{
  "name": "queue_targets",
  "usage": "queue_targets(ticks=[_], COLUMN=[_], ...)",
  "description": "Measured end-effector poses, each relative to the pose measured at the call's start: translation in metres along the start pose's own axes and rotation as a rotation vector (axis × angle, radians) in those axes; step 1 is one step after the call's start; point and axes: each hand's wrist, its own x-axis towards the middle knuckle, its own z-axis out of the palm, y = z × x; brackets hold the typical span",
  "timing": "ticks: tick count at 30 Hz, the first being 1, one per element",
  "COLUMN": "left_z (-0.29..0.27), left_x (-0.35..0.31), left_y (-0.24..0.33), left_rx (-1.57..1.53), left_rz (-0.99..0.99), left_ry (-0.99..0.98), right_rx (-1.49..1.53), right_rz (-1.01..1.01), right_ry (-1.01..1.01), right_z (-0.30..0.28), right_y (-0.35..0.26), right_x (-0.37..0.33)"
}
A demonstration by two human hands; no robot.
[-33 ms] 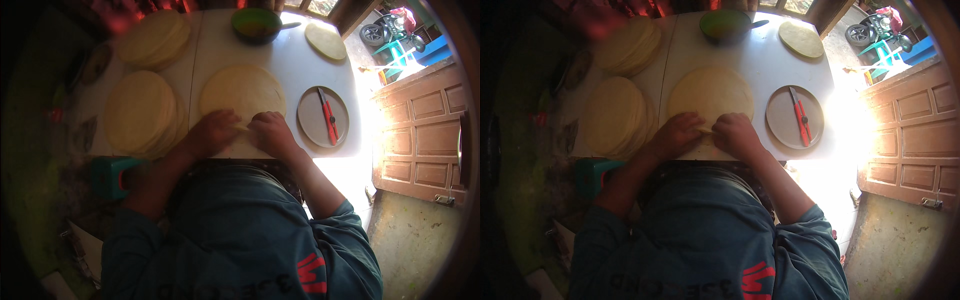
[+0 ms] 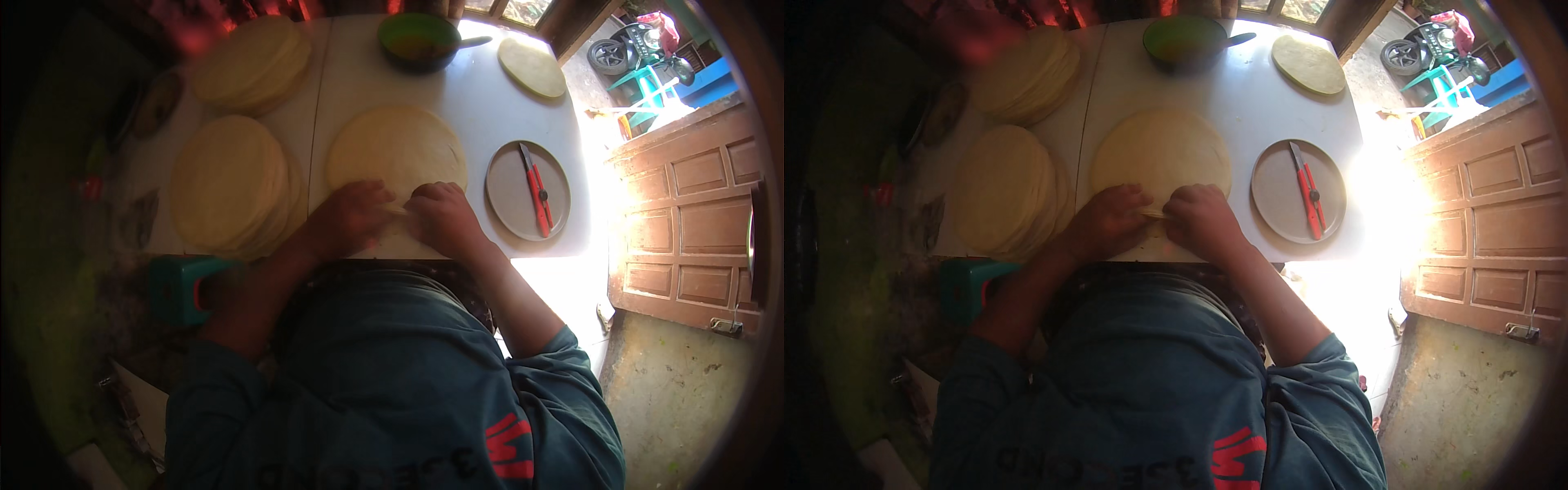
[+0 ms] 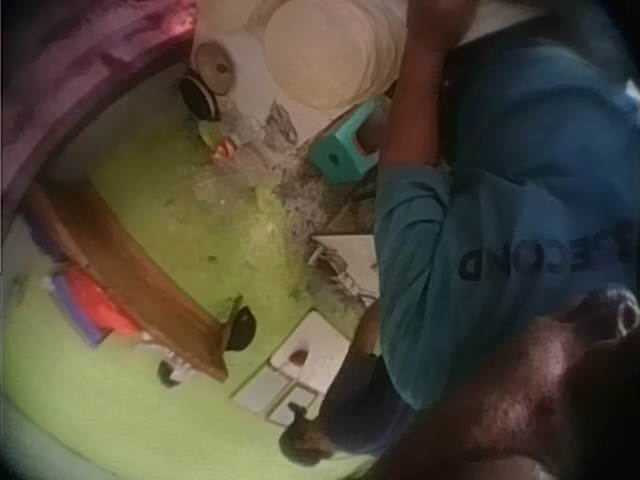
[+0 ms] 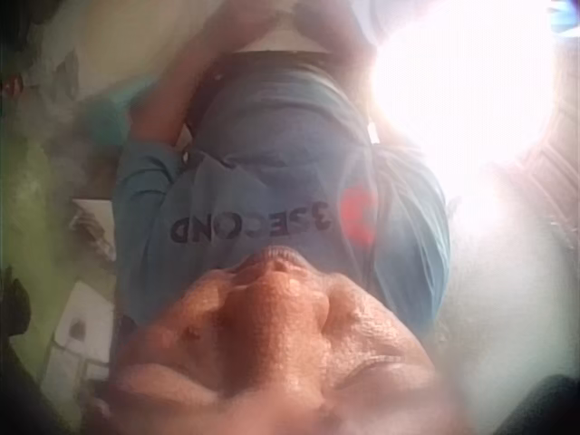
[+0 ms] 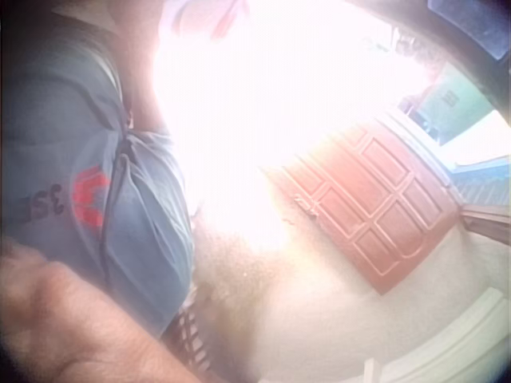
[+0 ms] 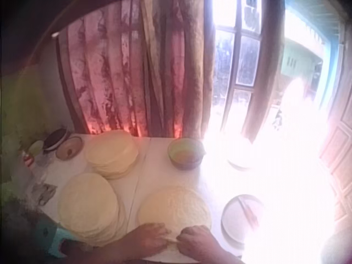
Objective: The person prepares pieces of dough by using a small blue utility knife to trim circular shapes around a template on a table.
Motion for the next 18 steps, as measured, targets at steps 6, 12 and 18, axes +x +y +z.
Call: queue_targets(ticks=[6, 12, 18], left_z=[-0.0025, 0.0014, 0.0053], left_x=[0.0031, 0.0038, 0.0026], left_y=[0.0053, 0.0015, 0.0030], left_rx=[-0.007, -0.002, -0.039], left_rz=[0.017, 0.013, 0.039], left_ry=[0.017, 0.020, 0.019], right_rx=[-0.009, -0.016, -0.064], right_rz=[0.024, 0.002, 0.049], right_ry=[-0.053, -0.039, -0.039], right_z=[-0.0002, -0.0092, -0.0068], right_y=[0.0008, -0.0076, -0.0040], right_x=[-0.0017, -0.0060, -0.0024])
